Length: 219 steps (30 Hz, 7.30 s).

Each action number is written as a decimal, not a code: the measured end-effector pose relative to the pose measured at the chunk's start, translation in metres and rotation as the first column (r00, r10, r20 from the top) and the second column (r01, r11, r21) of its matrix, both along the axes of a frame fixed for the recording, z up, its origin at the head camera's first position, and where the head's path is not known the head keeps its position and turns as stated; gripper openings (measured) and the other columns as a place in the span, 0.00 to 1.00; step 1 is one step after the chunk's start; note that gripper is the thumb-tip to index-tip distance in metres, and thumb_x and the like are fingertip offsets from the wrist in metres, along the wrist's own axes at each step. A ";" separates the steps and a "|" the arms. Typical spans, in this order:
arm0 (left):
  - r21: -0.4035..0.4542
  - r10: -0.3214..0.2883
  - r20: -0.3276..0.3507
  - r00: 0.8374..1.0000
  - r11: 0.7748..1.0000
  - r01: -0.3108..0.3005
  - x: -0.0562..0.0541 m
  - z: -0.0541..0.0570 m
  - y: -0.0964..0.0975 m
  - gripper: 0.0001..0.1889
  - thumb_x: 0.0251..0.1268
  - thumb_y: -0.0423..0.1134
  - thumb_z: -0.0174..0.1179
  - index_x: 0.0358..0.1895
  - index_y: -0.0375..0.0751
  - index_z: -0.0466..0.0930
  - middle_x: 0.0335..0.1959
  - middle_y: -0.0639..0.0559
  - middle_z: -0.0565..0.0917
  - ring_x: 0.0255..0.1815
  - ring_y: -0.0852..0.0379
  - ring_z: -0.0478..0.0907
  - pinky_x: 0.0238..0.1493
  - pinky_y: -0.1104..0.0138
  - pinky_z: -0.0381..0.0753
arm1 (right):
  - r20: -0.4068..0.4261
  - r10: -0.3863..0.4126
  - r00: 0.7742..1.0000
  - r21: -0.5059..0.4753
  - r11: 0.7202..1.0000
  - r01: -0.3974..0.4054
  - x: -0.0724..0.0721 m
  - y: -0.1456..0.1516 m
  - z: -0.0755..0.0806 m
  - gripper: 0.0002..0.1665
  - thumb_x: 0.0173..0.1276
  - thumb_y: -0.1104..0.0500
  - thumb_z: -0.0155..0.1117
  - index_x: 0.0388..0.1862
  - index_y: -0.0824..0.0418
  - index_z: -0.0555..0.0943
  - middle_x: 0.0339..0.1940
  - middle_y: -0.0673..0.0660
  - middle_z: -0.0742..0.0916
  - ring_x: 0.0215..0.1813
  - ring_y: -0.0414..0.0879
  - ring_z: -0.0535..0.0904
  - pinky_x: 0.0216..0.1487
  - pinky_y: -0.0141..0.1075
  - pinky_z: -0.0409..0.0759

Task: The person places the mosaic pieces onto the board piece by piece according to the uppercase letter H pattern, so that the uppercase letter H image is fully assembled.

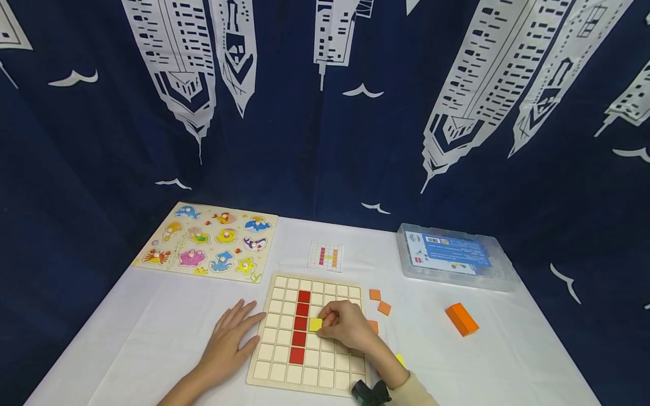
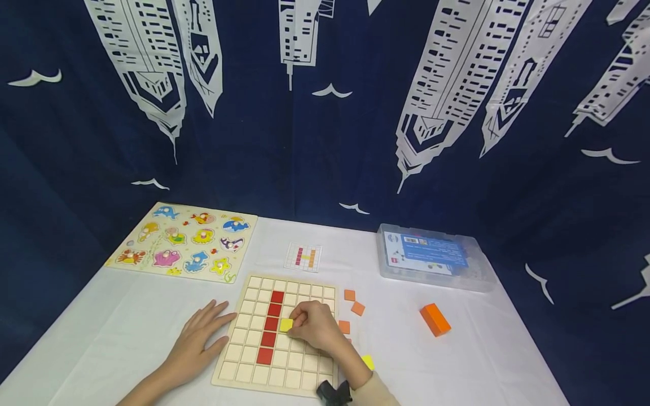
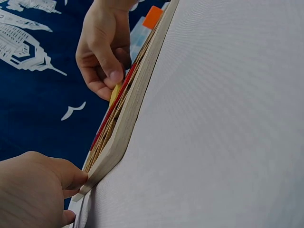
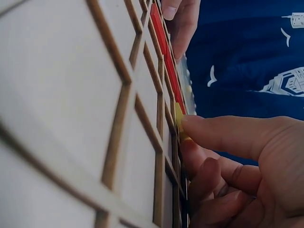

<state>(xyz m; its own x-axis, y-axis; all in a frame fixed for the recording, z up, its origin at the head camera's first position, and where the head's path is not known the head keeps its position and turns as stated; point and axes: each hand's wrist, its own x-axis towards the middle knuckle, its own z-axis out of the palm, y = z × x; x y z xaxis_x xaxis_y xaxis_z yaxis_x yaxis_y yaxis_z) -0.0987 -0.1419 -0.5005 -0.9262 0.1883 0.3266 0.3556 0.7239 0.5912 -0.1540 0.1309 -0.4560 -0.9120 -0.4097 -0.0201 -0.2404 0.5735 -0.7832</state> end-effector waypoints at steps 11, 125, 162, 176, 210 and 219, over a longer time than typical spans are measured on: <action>-0.007 -0.010 0.012 1.000 1.000 0.010 0.000 0.000 0.001 0.23 0.60 0.35 0.64 0.60 0.44 0.79 0.70 0.41 0.71 0.75 0.36 0.57 0.73 0.40 0.50 | 0.011 0.013 1.000 -0.022 1.000 -0.013 0.010 0.011 0.016 0.15 0.55 0.66 0.74 0.42 0.65 0.83 0.26 0.50 0.85 0.25 0.36 0.75 0.27 0.26 0.75; 0.003 -0.023 0.043 0.999 1.000 0.023 0.000 0.002 -0.001 0.22 0.61 0.35 0.63 0.61 0.44 0.78 0.71 0.41 0.70 0.76 0.36 0.56 0.73 0.39 0.49 | -0.076 -0.034 0.997 0.059 0.998 0.038 0.009 0.043 0.022 0.13 0.53 0.65 0.76 0.37 0.61 0.82 0.24 0.46 0.80 0.23 0.34 0.69 0.24 0.25 0.70; -0.001 -0.013 0.031 0.999 1.000 0.013 -0.001 0.002 0.000 0.22 0.60 0.35 0.64 0.60 0.44 0.79 0.70 0.40 0.70 0.75 0.35 0.57 0.73 0.39 0.49 | -0.046 0.051 0.998 0.134 0.990 -0.044 0.005 0.026 0.015 0.15 0.51 0.63 0.78 0.35 0.60 0.81 0.23 0.47 0.80 0.22 0.35 0.70 0.24 0.27 0.71; 0.012 -0.003 0.016 1.000 1.000 0.003 0.002 0.002 0.000 0.22 0.58 0.33 0.65 0.59 0.42 0.80 0.69 0.39 0.72 0.74 0.34 0.58 0.70 0.38 0.52 | -0.194 -0.066 0.979 0.031 0.997 0.074 -0.012 0.085 0.048 0.16 0.57 0.63 0.73 0.44 0.64 0.82 0.27 0.48 0.81 0.25 0.37 0.70 0.25 0.28 0.70; 0.002 -0.006 0.050 0.999 1.000 0.006 0.002 0.002 0.001 0.22 0.59 0.34 0.65 0.59 0.42 0.79 0.70 0.40 0.71 0.75 0.36 0.57 0.72 0.39 0.50 | -0.032 -0.305 0.952 0.085 0.948 0.307 -0.057 0.127 -0.014 0.20 0.53 0.59 0.76 0.45 0.61 0.81 0.28 0.51 0.80 0.25 0.41 0.68 0.25 0.29 0.65; 0.004 -0.007 0.048 0.999 1.000 0.006 0.001 0.001 0.000 0.23 0.59 0.34 0.65 0.60 0.42 0.79 0.70 0.40 0.71 0.75 0.36 0.57 0.71 0.39 0.50 | -0.085 -0.341 0.936 0.146 0.925 0.350 -0.058 0.123 -0.018 0.18 0.52 0.60 0.76 0.42 0.59 0.82 0.27 0.50 0.79 0.25 0.42 0.68 0.26 0.30 0.64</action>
<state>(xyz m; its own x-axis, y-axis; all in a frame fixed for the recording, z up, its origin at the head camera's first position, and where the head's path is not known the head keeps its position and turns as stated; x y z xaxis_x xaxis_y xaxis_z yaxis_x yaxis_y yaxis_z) -0.0974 -0.1415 -0.4992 -0.9397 0.1932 0.2822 0.3313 0.7194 0.6105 -0.2116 0.2536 -0.4736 -0.9979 -0.0650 -0.0027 -0.0466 0.7431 -0.6676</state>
